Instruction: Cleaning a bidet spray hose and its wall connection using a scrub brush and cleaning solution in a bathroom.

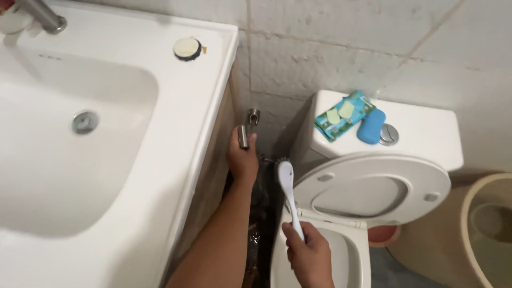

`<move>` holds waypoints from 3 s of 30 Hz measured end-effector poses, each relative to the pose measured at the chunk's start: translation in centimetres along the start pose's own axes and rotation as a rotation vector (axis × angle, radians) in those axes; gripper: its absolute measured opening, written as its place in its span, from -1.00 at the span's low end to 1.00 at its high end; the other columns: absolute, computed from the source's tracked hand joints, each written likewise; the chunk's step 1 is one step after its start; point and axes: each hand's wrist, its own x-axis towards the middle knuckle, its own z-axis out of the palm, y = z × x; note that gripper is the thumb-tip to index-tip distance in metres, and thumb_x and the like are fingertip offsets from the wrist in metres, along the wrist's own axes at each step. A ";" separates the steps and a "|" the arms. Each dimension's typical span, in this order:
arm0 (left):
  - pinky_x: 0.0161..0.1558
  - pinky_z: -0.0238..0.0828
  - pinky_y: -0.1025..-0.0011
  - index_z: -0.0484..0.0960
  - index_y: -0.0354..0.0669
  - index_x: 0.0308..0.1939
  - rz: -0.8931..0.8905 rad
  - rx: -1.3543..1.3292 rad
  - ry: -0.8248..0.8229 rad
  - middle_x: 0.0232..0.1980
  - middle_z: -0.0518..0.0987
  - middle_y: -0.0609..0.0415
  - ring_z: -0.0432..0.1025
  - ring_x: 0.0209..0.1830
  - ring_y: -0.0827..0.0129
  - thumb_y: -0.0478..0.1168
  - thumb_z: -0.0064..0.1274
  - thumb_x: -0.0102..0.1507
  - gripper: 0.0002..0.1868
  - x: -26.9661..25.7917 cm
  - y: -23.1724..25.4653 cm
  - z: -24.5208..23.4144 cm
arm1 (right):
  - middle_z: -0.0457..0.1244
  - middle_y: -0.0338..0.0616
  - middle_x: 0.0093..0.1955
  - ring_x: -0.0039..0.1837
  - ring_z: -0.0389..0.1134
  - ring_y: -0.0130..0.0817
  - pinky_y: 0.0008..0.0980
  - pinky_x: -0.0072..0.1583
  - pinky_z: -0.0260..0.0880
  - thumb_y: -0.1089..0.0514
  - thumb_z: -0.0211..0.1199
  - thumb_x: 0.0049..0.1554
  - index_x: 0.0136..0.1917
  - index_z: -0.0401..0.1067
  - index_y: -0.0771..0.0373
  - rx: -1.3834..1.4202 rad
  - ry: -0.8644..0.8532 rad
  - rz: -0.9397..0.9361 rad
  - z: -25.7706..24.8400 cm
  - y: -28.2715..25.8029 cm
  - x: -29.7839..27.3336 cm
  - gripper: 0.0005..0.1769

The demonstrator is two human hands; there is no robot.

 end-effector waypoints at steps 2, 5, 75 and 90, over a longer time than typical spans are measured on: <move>0.07 0.45 0.25 0.52 -0.12 0.28 0.011 0.007 0.019 0.07 0.68 -0.12 0.58 0.08 0.08 -0.08 0.22 0.25 -0.47 2.6 -1.7 2.5 | 0.18 -0.17 -0.47 -0.48 0.13 -0.42 -0.34 -0.41 0.09 0.01 0.36 0.14 -0.06 0.56 0.34 0.045 0.003 0.038 0.8 -0.1 1.3 -0.69; 0.10 0.43 0.24 0.55 -0.09 0.28 -0.027 0.049 0.048 0.11 0.65 -0.14 0.55 0.11 0.07 -0.09 0.26 0.24 -0.46 6.0 -3.8 5.7 | 0.19 -0.16 -0.47 -0.49 0.13 -0.41 -0.33 -0.41 0.09 0.04 0.40 0.13 -0.05 0.58 0.32 0.092 0.013 0.091 1.5 0.1 3.3 -0.72; -0.15 0.49 0.41 0.71 -0.27 -0.09 0.083 -0.048 -0.323 -0.20 0.72 0.07 0.59 -0.23 0.44 -0.23 0.33 0.19 -0.74 14.3 -11.1 8.0 | 0.23 -0.17 -0.47 -0.46 0.18 -0.45 -0.35 -0.35 0.19 0.03 0.36 0.07 -0.05 0.62 0.31 0.045 0.009 0.008 2.6 3.7 10.4 -0.69; -0.03 0.47 0.15 0.66 -0.22 0.05 0.082 0.378 -0.261 -0.11 0.68 -0.21 0.59 -0.07 -0.02 -0.15 0.28 0.23 -0.64 12.8 -9.7 9.4 | 0.23 -0.16 -0.47 -0.49 0.16 -0.43 -0.34 -0.40 0.14 0.01 0.43 0.10 -0.06 0.59 0.32 0.076 -0.015 0.069 2.5 6.2 11.4 -0.69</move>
